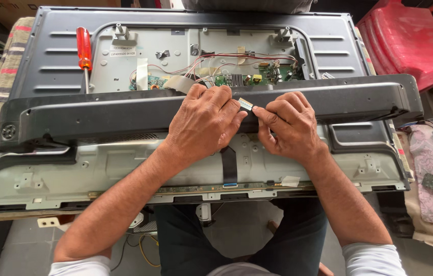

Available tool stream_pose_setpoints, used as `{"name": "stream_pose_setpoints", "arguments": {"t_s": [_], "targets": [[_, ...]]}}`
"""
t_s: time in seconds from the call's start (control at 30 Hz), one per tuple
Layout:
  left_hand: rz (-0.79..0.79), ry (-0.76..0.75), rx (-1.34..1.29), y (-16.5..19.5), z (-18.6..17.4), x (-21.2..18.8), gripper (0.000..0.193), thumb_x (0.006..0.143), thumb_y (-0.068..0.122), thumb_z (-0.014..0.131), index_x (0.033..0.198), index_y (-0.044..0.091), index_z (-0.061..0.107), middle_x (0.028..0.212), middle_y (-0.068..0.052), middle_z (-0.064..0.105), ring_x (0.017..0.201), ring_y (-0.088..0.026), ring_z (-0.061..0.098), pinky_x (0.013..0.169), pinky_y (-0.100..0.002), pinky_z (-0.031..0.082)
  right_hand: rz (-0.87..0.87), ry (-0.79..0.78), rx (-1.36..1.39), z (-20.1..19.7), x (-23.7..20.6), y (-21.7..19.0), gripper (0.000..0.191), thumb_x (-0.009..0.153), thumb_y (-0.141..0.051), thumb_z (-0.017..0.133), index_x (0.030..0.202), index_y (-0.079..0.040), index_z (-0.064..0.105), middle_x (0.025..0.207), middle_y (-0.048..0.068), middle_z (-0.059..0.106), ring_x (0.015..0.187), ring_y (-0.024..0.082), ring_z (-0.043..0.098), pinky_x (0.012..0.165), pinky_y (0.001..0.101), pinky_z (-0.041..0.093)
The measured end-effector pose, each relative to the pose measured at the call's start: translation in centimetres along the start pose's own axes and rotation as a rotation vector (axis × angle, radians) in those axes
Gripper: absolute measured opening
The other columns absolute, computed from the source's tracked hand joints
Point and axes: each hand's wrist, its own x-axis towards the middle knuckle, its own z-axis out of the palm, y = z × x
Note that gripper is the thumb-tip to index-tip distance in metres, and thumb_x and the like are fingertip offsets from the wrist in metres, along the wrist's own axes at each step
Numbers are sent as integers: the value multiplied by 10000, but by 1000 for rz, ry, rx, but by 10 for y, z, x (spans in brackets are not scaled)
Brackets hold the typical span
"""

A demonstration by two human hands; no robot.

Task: The person connects a ribbon cable to a circuit board inside a disassembled television, then secures the cable with tape. Another person briefly holds a smartphone over the work area.

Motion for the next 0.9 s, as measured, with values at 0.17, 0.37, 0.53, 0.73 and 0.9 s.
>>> {"name": "stream_pose_setpoints", "arguments": {"t_s": [0.17,0.37,0.53,0.73,0.9], "targets": [[-8,13,4,-1,1,1,243,995,259,703,950,21,726,945,-72,609,886,-218,608,868,-399,445,3,-2,2,1,-1,2,322,778,-1,745,1095,-59,739,902,35,590,824,232,597,772,396,510],[-8,21,-1,1,0,0,239,993,254,703,937,23,724,941,-66,609,896,-217,611,865,-398,443,-10,2,-6,2,-1,2,315,782,-15,746,1092,-61,730,906,34,585,835,233,600,783,401,517],[-15,8,-4,1,-1,1,233,989,248,710,942,20,729,929,-66,608,881,-223,604,849,-398,442,-3,-6,-15,1,-1,1,283,789,-29,754,1070,-58,741,906,30,584,833,223,597,787,395,522],[-7,21,-1,1,-1,0,231,982,246,718,953,17,732,943,-69,615,889,-217,605,857,-399,448,-3,2,-20,1,-1,0,297,778,-27,753,1072,-61,746,900,27,580,820,220,590,771,388,515],[-3,34,-7,1,0,-1,234,986,244,721,957,13,736,963,-70,624,893,-206,606,853,-389,449,-5,3,-17,2,-2,0,298,783,-25,750,1078,-65,745,906,26,581,825,214,594,782,386,522]]}}
